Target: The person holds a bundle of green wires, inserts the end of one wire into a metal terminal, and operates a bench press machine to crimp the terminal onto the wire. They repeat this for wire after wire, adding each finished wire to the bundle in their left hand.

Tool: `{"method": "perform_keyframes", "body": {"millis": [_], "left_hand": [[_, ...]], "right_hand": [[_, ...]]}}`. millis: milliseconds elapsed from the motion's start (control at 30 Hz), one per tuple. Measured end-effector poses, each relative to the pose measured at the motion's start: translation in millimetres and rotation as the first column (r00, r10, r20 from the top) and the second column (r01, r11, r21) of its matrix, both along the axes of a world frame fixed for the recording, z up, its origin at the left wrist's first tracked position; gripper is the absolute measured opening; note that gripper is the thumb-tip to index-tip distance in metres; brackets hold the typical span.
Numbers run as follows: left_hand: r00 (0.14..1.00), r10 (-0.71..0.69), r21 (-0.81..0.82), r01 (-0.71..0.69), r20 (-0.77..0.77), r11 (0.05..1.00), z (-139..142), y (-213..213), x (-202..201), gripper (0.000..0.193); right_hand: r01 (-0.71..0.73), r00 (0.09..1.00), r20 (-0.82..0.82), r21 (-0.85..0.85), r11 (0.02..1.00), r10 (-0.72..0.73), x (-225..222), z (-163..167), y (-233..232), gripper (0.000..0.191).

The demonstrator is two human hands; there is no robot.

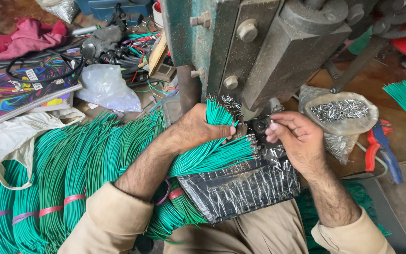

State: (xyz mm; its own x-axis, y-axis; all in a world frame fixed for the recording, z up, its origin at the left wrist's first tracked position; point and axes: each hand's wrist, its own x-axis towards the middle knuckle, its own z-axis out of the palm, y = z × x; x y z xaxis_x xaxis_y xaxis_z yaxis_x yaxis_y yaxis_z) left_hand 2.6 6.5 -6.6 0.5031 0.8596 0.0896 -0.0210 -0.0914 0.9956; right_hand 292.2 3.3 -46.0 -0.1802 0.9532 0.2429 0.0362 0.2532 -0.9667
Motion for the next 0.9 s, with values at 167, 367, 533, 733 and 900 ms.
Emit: {"method": "perform_keyframes", "body": {"millis": [167,367,533,733,900], "left_hand": [[0.999,0.039,-0.002,-0.039,-0.024,0.999,1.7,-1.9,0.9,0.013],[0.997,0.066,0.021,-0.065,-0.049,0.998,2.6,-0.8,2.2,0.01],[0.995,0.084,0.028,-0.083,-0.061,0.996,0.7,0.4,2.5,0.01],[0.992,0.094,0.014,-0.093,-0.087,0.996,-0.1,1.4,3.0,0.011],[0.984,0.119,-0.024,-0.123,-0.133,0.992,0.6,1.2,3.4,0.013]], "right_hand": [[-0.05,0.979,0.201,0.145,0.988,0.02,-32.9,11.3,-4.8,0.012],[-0.075,0.992,0.11,0.069,0.995,0.067,-40.3,11.1,1.8,0.011],[-0.054,0.986,0.163,0.03,0.998,0.048,-39.6,-0.3,6.0,0.012],[0.001,0.983,0.183,0.04,0.999,-0.009,-37.0,-7.4,8.0,0.012],[0.0,0.98,0.196,0.141,0.99,-0.028,-39.2,-2.2,6.6,0.012]]}}
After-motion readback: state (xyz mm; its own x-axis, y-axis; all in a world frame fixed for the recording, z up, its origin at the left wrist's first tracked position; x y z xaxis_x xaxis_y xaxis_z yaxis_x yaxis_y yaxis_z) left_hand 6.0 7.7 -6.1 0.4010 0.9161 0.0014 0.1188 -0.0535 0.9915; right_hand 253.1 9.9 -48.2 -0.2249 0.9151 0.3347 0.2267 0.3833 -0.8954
